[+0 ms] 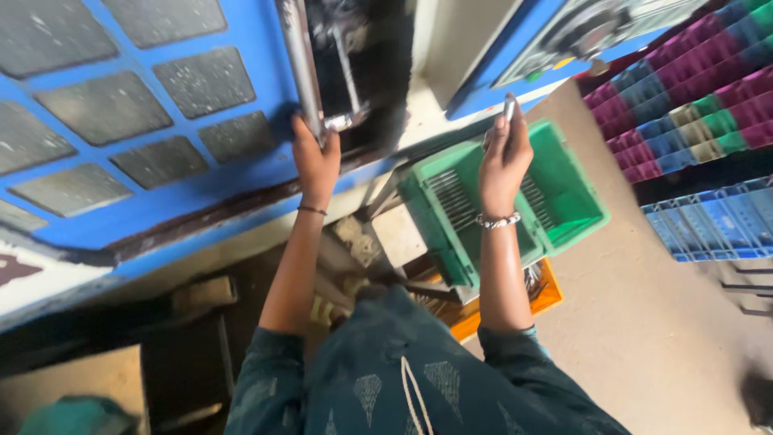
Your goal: The person operates a metal processing machine, repeatedly inserting cylindrical metal rods into the machine's slot, closing the safety door, and then retrieving the processed rods. The person places the finished rods into a green bin and occasionally wipes them with a cloth.
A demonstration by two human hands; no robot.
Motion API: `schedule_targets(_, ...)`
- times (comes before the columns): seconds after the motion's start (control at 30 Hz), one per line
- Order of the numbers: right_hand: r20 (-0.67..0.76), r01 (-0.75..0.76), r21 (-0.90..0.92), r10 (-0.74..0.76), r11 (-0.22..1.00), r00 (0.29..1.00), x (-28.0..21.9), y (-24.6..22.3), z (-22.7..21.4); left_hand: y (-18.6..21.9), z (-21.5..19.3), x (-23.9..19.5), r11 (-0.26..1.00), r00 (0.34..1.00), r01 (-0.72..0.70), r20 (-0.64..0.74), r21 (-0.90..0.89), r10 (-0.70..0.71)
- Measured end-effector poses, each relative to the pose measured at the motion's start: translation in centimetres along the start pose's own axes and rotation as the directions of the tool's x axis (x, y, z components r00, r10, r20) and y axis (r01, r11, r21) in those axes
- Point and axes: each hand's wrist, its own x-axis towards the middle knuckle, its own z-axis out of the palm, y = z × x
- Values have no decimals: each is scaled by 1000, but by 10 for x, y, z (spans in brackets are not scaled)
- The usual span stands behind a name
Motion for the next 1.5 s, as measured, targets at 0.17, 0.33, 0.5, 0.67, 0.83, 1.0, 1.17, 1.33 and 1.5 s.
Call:
schedule_targets(0.17, -53, -101, 103, 107, 990, 993, 22, 28, -16, -1, 47, -11, 989, 977, -109, 170, -101, 125)
schedule_targets(0.33, 67, 38, -155, -28, 987, 997, 33, 40, -27, -1, 90, -18, 994, 970, -53, 232, -93, 73)
schedule_targets(0.5, 143, 199, -250, -167, 948, 976, 42, 40, -35, 5, 115, -20, 987, 971, -148, 179, -59, 157)
schedule_targets(0.67, 200, 109, -232, -63, 967, 978, 41, 33, -46, 33, 111, -49, 989, 993, -69, 89, -131, 81)
schedule_targets(0.83, 407, 292, 98, -306, 951, 860, 6, 18, -39, 87, 59, -95, 952, 994, 105, 60, -286, -92)
schedule_targets(1.0, 775, 78, 101, -127, 992, 619, -61, -3, -12, 140, -27, -153, 901, 991, 99, -41, -422, -129)
schedule_targets(1.17, 902, 178, 243, -289, 954, 322, -150, -41, 34, 179, -116, -201, 844, 945, 131, -192, -519, -265)
schedule_targets(1.33, 876, 25, 482, -482, 876, 6, -257, -96, 78, 208, -223, -279, 872, 845, 57, -441, -486, -301)
schedule_targets(1.5, 744, 18, 655, -641, 755, -189, -379, -164, 98, 236, -330, -375, 979, 748, 116, -633, -169, -198)
